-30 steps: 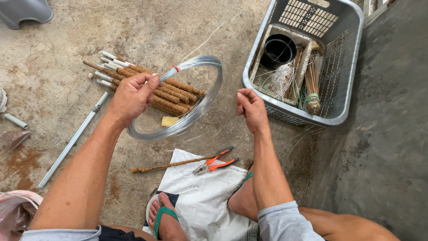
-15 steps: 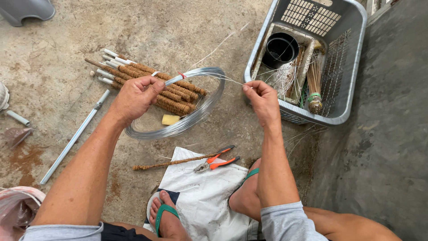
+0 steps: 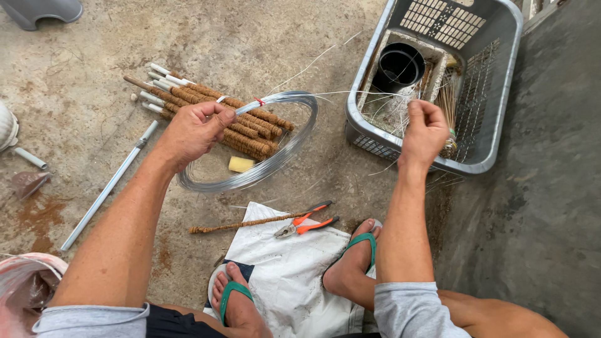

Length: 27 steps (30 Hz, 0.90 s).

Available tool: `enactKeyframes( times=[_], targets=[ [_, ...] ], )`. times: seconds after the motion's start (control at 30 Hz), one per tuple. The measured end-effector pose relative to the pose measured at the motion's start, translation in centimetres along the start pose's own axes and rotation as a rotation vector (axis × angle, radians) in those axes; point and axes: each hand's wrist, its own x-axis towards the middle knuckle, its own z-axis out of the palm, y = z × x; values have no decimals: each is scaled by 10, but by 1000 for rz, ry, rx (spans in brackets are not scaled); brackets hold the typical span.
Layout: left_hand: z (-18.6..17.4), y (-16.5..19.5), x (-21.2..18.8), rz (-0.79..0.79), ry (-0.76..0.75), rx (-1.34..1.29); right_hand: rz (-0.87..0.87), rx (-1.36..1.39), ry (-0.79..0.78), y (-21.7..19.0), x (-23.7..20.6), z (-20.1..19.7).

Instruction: The person sits on the floor and assembles small brooms by wrapping metal wire around the bristle ends of wooden sticks. They use pliers to cut and twist the wire, then place the finished brooms into a nearby basket.

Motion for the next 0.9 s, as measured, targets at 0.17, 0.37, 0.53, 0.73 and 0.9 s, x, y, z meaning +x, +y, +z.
enactKeyframes(
  times=[0.17, 0.37, 0.53, 0.73, 0.9],
  targets=[
    [0, 0, -2, 12, -1, 14, -111, 18, 105, 5, 13, -17],
    [0, -1, -2, 7, -6, 54, 111, 62, -26, 5, 13, -25],
    [-7, 0, -4, -38, 0, 0, 228, -181, -385, -16, 12, -22],
    [-4, 2, -2, -15, -6, 12, 204, -431, -719, -36, 7, 10],
    [1, 3, -4, -5, -17, 80, 170, -480, -836, -40, -2, 46]
  ],
)
